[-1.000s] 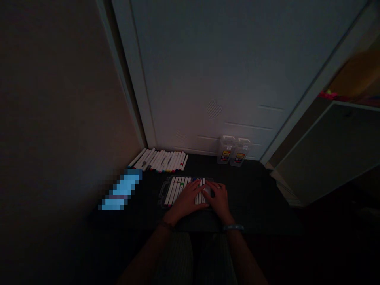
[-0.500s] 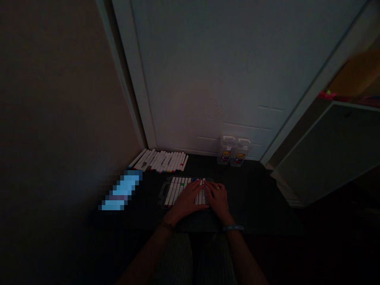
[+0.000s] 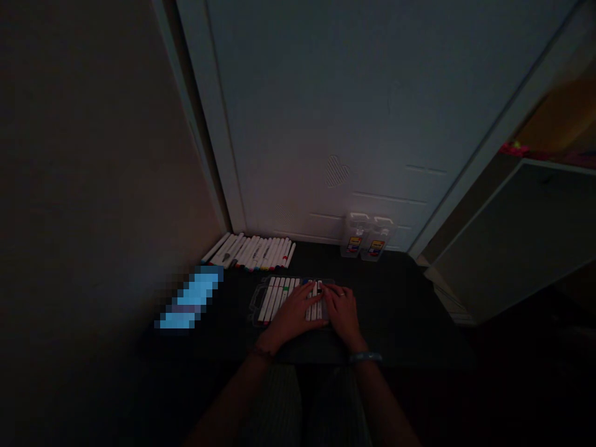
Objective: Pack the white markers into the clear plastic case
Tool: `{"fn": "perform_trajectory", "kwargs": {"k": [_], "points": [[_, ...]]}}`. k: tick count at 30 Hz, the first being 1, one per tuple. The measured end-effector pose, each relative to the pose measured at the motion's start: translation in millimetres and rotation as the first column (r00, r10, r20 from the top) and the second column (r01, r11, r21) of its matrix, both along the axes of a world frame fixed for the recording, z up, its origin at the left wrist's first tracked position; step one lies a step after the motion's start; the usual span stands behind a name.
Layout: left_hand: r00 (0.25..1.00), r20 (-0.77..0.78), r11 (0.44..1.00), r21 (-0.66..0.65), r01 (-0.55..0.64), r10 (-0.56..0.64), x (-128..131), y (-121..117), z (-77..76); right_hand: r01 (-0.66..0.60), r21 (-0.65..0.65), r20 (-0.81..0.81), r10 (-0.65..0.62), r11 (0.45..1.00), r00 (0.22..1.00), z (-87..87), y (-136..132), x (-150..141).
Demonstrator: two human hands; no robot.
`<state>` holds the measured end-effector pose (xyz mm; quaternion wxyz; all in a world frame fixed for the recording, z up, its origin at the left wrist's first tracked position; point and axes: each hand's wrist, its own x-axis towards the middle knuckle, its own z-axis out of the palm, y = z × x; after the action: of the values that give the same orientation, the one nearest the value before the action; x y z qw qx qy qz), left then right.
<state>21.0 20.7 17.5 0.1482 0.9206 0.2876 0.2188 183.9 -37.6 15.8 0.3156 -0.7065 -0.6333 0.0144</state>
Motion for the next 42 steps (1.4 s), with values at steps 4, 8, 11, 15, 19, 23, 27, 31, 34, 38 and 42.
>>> {"fn": "perform_trajectory", "kwargs": {"k": [4,8,11,15,19,23,27,31,34,38,42], "points": [[1.0,0.015,1.0,-0.003,-0.004,0.004,0.0,-0.6,-0.1,0.001,0.001,-0.003,-0.001,1.0,1.0,0.5,-0.6,-0.8],[1.0,0.008,1.0,0.002,-0.004,0.004,0.0,-0.5,0.7,0.006,0.009,0.005,-0.006,1.0,1.0,1.4,-1.4,-1.5],[1.0,0.005,1.0,0.011,-0.001,0.001,-0.6,-1.3,2.0,0.009,0.006,0.007,-0.009,1.0,1.0,1.6,-1.4,-1.5],[0.999,0.045,1.0,0.015,-0.024,0.023,-0.2,-4.2,2.9,0.005,0.001,0.001,-0.005,1.0,1.0,0.9,-0.9,-1.0],[0.995,0.088,0.999,0.024,-0.04,0.038,2.8,-6.3,2.9,0.005,0.009,-0.006,-0.005,1.0,1.0,-0.5,0.0,-0.2],[0.995,0.094,1.0,0.015,-0.016,0.014,4.8,-5.7,1.3,0.017,0.009,-0.014,-0.017,1.0,1.0,-1.0,0.7,-0.1],[0.994,0.108,0.999,-0.006,-0.032,0.033,5.1,-3.9,-2.1,0.015,0.004,-0.025,-0.015,1.0,1.0,-0.1,0.9,-0.2],[0.992,0.114,0.999,-0.036,-0.041,0.045,5.3,-4.1,-1.4,0.015,0.009,-0.044,-0.015,1.0,0.999,-0.5,1.2,0.6],[0.992,0.112,0.998,-0.052,-0.045,0.05,5.4,-4.9,0.8,0.011,0.019,-0.057,-0.01,1.0,0.998,-2.4,1.5,1.7],[0.99,0.13,0.997,-0.07,-0.036,0.045,5.2,-5.0,1.4,0.001,0.032,-0.059,0.001,0.999,0.998,-4.7,1.3,2.7],[0.986,0.156,0.994,-0.094,-0.049,0.064,4.5,-4.0,-1.1,-0.013,0.032,-0.058,0.015,0.999,0.998,-4.0,0.7,2.4]]}}
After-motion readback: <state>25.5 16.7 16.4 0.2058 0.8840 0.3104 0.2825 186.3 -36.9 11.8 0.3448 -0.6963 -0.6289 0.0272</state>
